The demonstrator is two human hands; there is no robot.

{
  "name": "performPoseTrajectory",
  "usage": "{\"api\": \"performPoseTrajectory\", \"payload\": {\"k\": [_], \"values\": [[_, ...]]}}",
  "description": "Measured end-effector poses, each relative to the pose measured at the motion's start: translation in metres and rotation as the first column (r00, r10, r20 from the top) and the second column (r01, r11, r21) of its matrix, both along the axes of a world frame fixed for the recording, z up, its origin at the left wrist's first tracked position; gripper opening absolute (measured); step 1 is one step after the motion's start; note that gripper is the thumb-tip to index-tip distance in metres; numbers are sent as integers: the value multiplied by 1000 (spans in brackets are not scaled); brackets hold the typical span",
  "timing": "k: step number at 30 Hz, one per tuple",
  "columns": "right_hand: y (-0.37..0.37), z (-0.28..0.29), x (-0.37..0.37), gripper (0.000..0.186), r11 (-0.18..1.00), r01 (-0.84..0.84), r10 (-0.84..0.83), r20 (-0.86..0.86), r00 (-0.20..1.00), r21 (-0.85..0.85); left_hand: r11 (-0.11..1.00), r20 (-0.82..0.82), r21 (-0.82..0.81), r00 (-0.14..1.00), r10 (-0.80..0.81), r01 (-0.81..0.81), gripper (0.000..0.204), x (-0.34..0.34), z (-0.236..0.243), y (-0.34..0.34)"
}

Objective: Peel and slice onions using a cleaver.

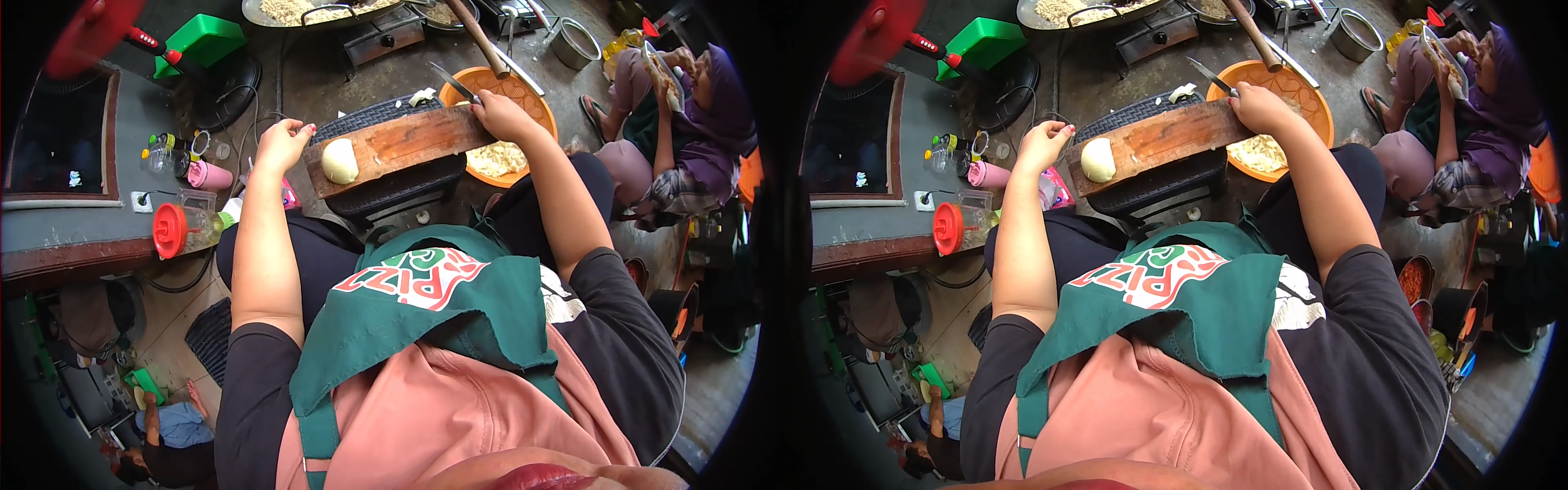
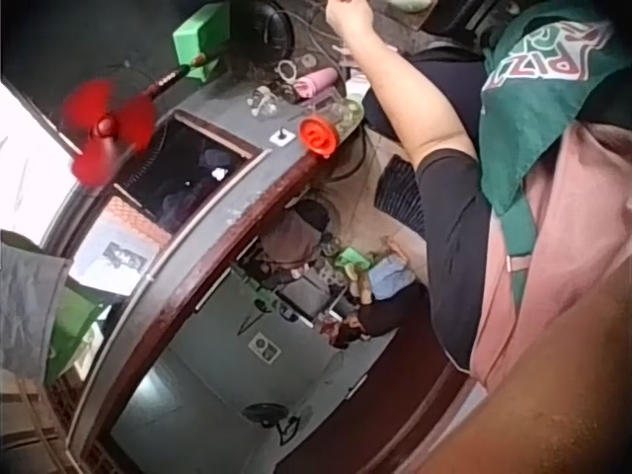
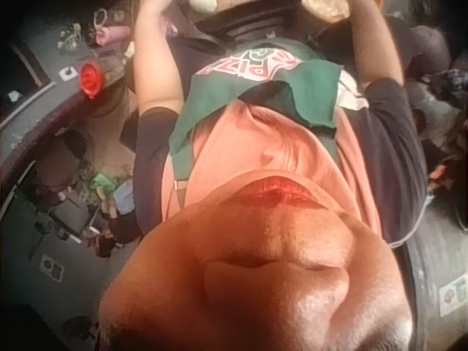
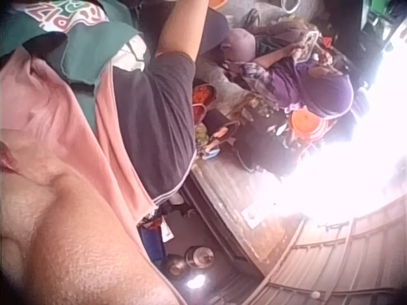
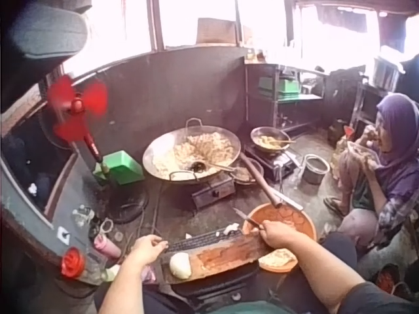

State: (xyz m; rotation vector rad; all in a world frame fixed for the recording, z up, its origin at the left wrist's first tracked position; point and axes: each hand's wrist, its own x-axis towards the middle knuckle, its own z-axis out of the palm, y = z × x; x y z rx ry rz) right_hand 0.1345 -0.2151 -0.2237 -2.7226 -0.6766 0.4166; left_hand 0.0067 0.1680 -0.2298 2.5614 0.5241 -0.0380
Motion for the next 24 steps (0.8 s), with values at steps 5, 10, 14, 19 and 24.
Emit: {"api": "performPoseTrajectory", "payload": {"k": [5, 10, 14, 19, 24], "values": [[-15, 12, 2, 27, 992, 85, -91, 61, 994, 94, 1000, 39, 22, 999, 5, -6, 45, 12, 6, -13], [-28, 61, -30, 24, 908, 300, -230, -253, 940, 291, 989, 325, 101, 936, -135, 108, 28, 25, 0, -38], [-74, 32, -29, 23, 724, 478, -284, -418, 863, 497, 961, 383, 65, 883, -273, 268, 23, 55, -1, -78], [-83, 11, -12, 23, 598, 558, -364, -424, 829, 576, 957, -45, 64, 959, -281, 284, 38, 114, -14, -145], [-83, 8, -14, 24, 710, 542, -357, -433, 827, 449, 976, -135, 50, 970, -204, 212, 39, 138, -23, -179]]}}
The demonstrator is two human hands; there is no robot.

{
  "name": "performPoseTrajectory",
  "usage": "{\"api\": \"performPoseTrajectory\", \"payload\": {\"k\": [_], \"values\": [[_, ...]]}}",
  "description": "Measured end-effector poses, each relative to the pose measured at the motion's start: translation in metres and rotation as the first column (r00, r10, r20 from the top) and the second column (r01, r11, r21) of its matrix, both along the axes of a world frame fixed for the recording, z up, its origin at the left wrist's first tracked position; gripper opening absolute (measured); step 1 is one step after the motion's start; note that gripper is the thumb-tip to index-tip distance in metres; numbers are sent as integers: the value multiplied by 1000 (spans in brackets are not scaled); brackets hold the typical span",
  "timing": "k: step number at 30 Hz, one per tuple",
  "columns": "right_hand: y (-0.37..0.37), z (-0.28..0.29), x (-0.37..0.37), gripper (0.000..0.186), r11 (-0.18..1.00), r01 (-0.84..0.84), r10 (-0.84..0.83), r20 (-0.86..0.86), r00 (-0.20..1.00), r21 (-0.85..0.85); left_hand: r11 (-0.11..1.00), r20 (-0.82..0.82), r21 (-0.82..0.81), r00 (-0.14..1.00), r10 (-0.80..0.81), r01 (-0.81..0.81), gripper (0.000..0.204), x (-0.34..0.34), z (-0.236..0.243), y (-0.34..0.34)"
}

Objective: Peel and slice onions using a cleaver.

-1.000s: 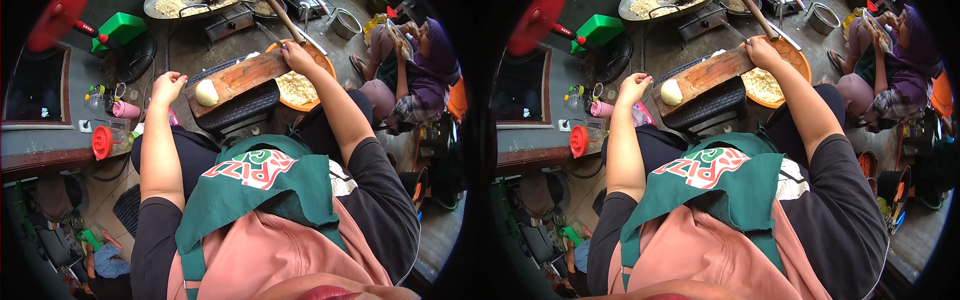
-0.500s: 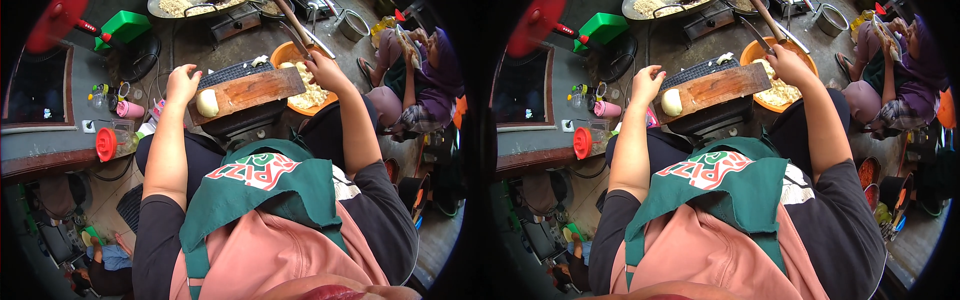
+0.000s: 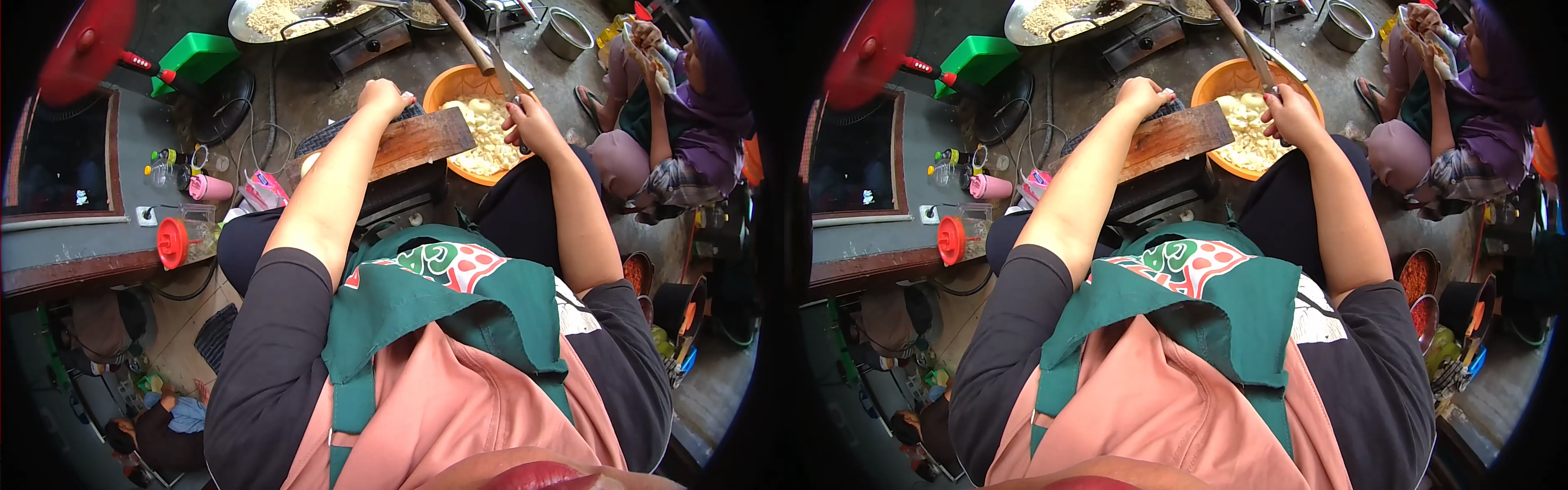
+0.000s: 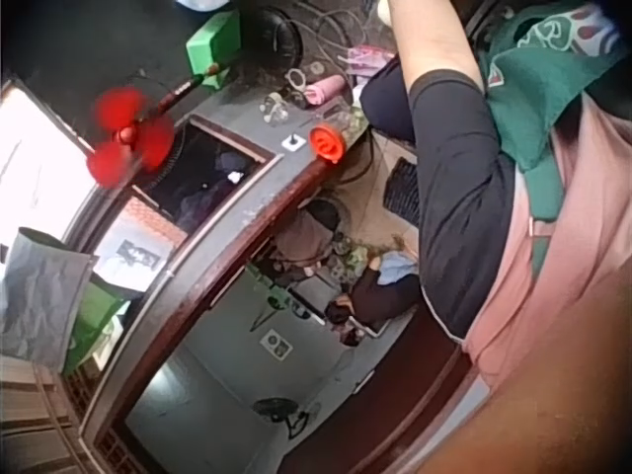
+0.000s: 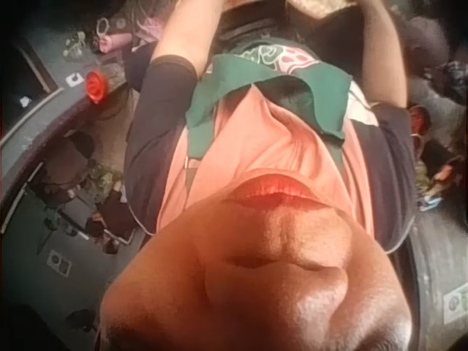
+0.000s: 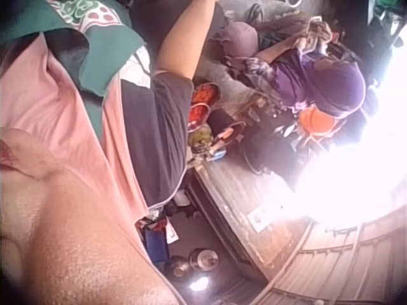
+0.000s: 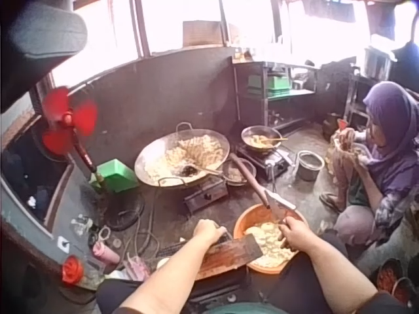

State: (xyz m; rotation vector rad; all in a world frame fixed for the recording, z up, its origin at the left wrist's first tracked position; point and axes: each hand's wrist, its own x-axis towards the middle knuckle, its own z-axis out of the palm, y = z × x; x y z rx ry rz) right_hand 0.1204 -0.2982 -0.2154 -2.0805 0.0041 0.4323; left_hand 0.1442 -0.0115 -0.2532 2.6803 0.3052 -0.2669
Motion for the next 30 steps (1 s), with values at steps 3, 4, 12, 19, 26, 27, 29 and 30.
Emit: {"api": "performPoseTrajectory", "payload": {"k": [3, 4, 12, 19, 26, 27, 29, 30], "values": [[-4, 4, -2, 24, 999, -22, 22, 1, 1000, 29, 998, 62, -64, 998, 2, 2, 27, 0, -13, 0], [-4, 5, -1, 24, 999, -1, 1, 0, 1000, 43, 995, 149, -102, 989, 7, 8, 24, -1, -19, 3], [-5, 6, -3, 23, 998, -17, 17, -8, 1000, 63, 997, 390, -25, 919, -61, 76, 19, -16, -30, 5], [-8, 6, -2, 23, 998, -10, 10, 3, 1000, 58, 968, 202, -236, 970, 134, -85, 17, -7, -15, 33], [11, 2, 8, 28, 995, -83, 79, 64, 995, 54, 912, 148, -408, 983, 110, -40, 13, -12, -2, 41], [9, -1, 4, 30, 996, -62, 55, 93, 994, 68, 866, 100, -500, 992, 80, -20, 10, -23, 17, 27], [3, -10, 4, 37, 996, -66, 77, 199, 977, -62, 919, 118, -375, 990, -82, 121, 22, -45, 40, 12], [2, -17, 5, 40, 998, -55, 59, 199, 978, -25, 915, 175, -319, 964, -200, 248, 25, -49, 36, 14]]}}
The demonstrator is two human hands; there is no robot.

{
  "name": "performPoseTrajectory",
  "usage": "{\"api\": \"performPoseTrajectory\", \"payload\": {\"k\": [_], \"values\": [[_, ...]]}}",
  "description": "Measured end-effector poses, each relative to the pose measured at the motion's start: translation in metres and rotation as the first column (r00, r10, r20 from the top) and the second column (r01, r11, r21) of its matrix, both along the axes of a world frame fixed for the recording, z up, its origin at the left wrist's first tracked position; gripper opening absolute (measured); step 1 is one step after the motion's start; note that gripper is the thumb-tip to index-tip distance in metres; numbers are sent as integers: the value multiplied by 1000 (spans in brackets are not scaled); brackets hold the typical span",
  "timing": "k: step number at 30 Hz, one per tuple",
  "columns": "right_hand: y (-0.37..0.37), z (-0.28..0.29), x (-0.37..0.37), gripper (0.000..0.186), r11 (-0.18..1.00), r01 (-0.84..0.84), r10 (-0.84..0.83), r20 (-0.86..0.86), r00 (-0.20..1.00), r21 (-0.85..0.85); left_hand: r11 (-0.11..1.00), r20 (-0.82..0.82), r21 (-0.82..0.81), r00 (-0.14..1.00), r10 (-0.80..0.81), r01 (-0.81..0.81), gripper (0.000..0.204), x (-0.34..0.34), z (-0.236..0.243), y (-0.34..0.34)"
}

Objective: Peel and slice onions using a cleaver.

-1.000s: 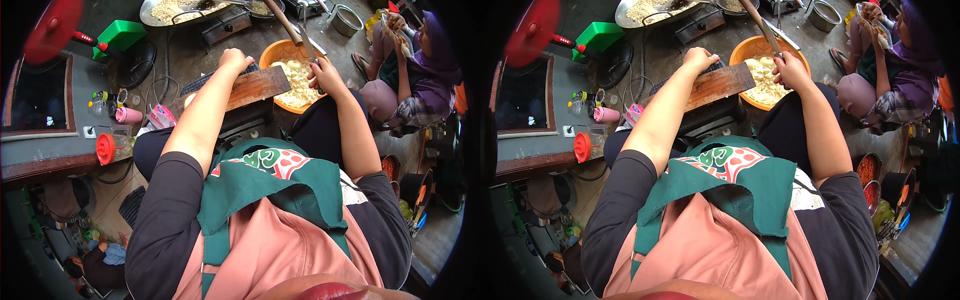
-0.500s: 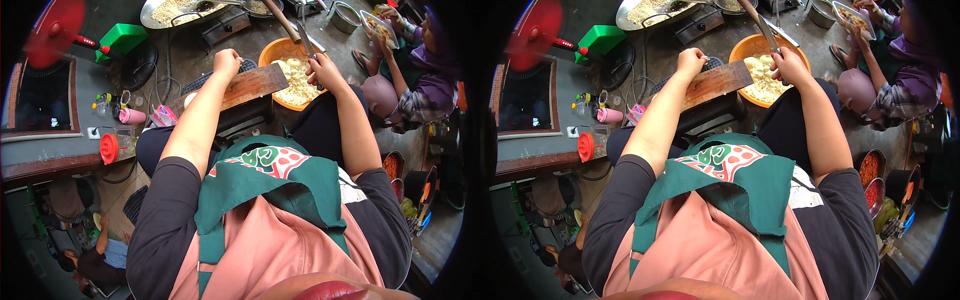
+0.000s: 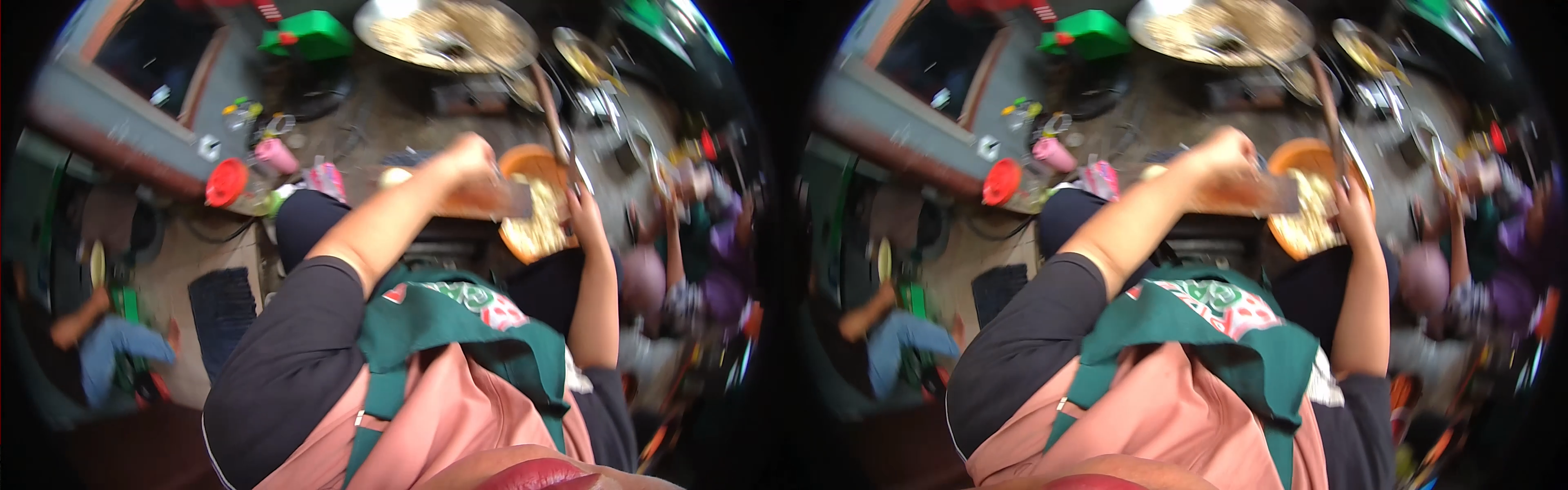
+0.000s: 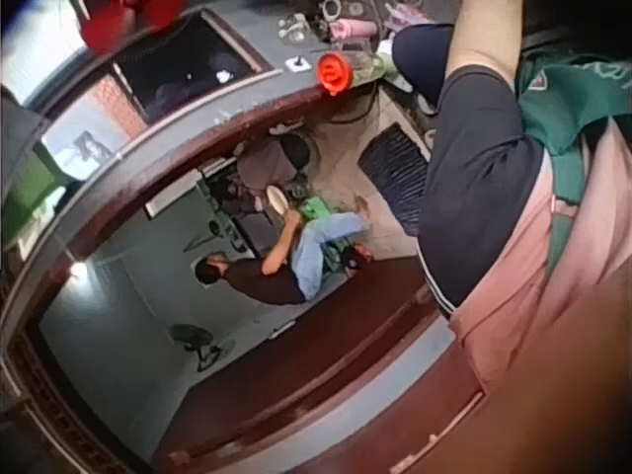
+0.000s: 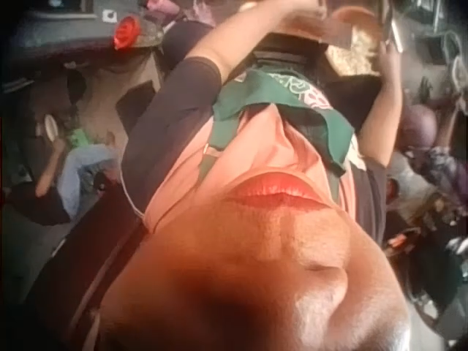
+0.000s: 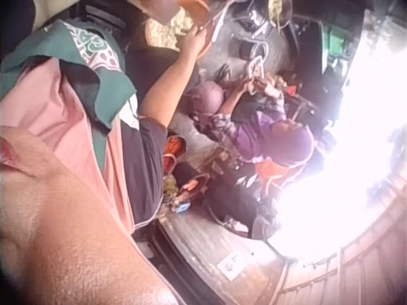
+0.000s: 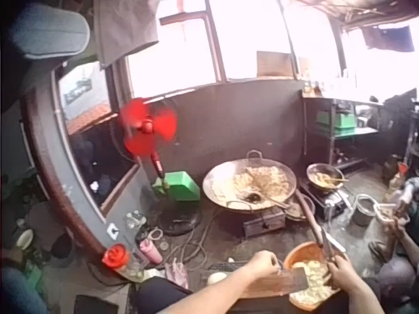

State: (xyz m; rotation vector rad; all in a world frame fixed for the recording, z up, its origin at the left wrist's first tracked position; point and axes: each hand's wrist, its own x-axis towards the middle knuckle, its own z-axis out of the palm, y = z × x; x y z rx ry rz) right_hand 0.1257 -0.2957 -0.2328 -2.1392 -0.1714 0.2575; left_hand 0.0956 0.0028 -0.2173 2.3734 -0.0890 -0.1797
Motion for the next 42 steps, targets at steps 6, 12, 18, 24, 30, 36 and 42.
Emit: {"api": "performPoseTrajectory", "payload": {"k": [6, 12, 18, 24, 30, 36, 42], "values": [[3, -24, 8, 26, 991, -62, 81, -159, 984, 120, 962, 11, 273, 1000, -25, 21, 22, -39, -10, -18], [14, -14, 13, 17, 985, -106, 126, -141, 982, 138, 968, 103, 217, 989, 105, -126, 13, -55, -22, -20], [16, -15, 13, 18, 984, -112, 132, -147, 980, 139, 976, 132, 60, 971, 201, -211, 10, -58, -27, -25], [14, -11, 5, 18, 985, -94, 122, -193, 974, 147, 975, 122, -80, 969, 216, -207, 14, -66, -36, -24], [6, -14, 1, 18, 994, -74, 89, -200, 976, 82, 943, 105, -208, 952, 286, -260, 12, -79, -16, -26], [5, -13, -4, 19, 996, -67, 79, -225, 971, 60, 994, 287, -29, 952, 109, -105, 11, -102, 4, -13], [13, 1, -16, 21, 974, -185, 166, -144, 976, -133, 993, 275, -109, 958, 80, -51, 16, -139, 26, 12]]}}
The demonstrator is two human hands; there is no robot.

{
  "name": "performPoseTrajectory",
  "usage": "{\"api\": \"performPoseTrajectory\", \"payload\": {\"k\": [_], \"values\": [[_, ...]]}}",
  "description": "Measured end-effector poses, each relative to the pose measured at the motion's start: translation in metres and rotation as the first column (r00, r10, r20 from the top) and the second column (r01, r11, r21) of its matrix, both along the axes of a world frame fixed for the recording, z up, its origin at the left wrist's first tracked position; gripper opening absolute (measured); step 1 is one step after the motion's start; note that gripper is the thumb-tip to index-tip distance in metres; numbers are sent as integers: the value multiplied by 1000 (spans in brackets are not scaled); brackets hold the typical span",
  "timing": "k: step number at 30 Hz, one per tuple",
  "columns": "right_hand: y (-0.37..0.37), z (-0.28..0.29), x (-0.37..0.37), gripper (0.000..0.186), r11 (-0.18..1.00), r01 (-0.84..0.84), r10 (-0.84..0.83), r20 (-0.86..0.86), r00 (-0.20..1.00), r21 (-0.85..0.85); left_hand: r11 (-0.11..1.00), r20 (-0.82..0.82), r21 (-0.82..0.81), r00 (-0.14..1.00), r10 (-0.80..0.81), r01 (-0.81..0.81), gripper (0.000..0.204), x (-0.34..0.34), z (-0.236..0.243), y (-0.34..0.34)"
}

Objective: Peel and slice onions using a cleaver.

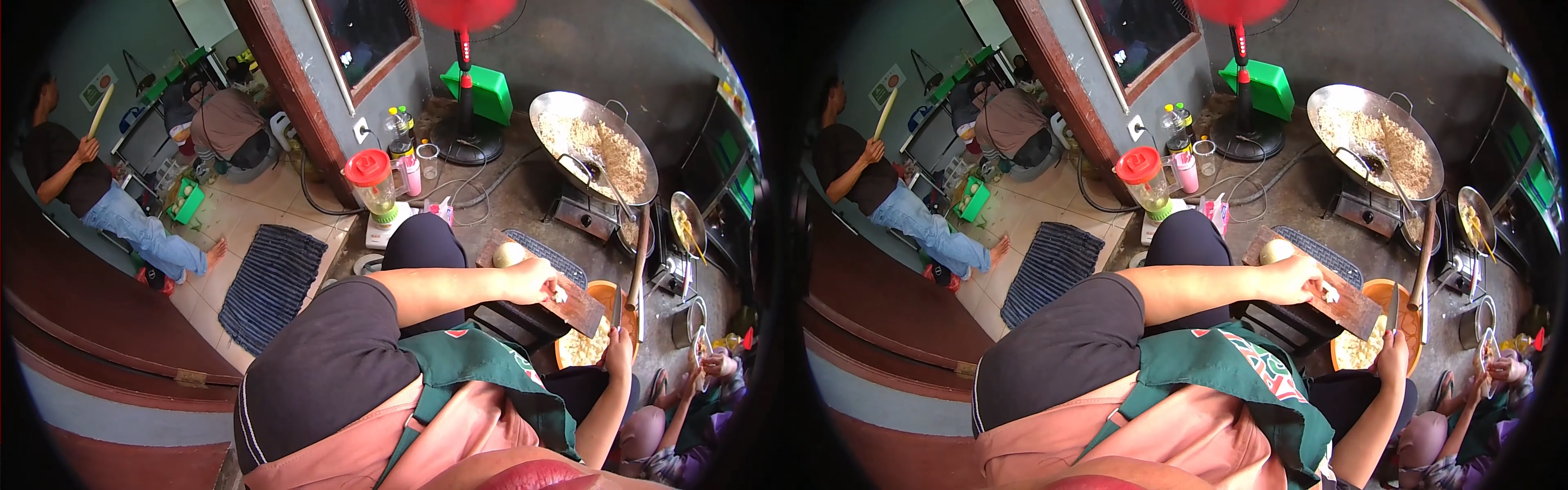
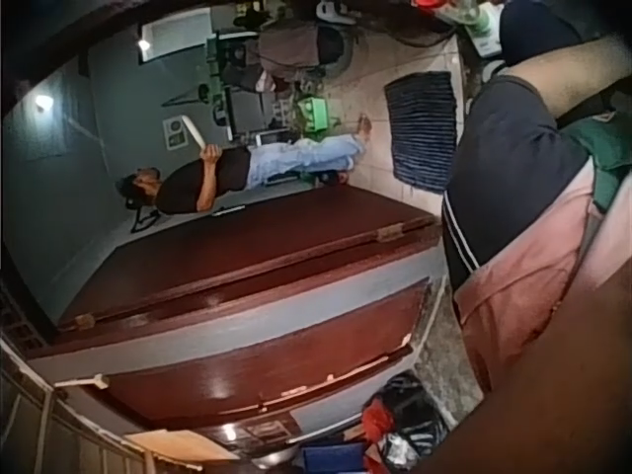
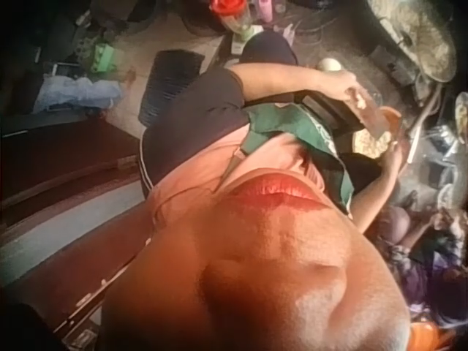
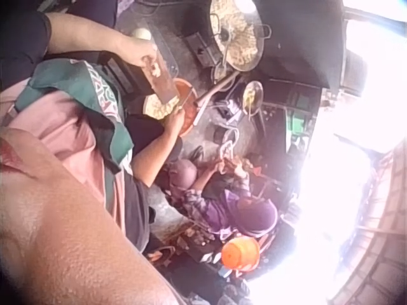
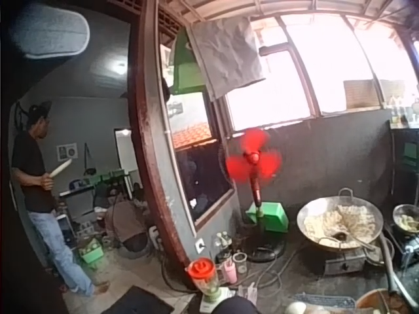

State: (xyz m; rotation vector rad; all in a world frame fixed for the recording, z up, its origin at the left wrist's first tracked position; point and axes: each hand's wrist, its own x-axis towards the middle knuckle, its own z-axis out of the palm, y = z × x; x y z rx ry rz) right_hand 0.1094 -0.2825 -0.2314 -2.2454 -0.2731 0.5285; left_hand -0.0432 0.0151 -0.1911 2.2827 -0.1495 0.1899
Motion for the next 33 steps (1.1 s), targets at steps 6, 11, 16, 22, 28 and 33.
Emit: {"api": "performPoseTrajectory", "payload": {"k": [6, 11, 16, 22, 28, 33], "values": [[21, 9, -20, 27, 999, -24, 22, 58, 998, 32, 987, -32, -131, 996, 85, -88, 18, -9, 1, 8], [45, 9, -46, 18, 990, -39, 44, -35, 998, 137, 981, 11, -154, 993, 121, -118, 15, 4, -10, 10], [48, -8, -52, 14, 978, -146, 151, -23, 988, 147, 983, -5, -143, 994, 112, -112, 14, 22, -10, 6], [47, -27, -51, 17, 974, -218, 217, 17, 976, 65, 973, -56, -193, 991, 118, -126, 13, 30, -20, 5], [49, -44, -42, 17, 964, -241, 238, 34, 971, 115, 947, -110, -267, 982, 154, -178, 12, 36, -38, 8], [48, -41, -41, 17, 979, -190, 185, 70, 980, 78, 957, -46, -209, 980, 194, -200, 12, 43, -49, 1]]}}
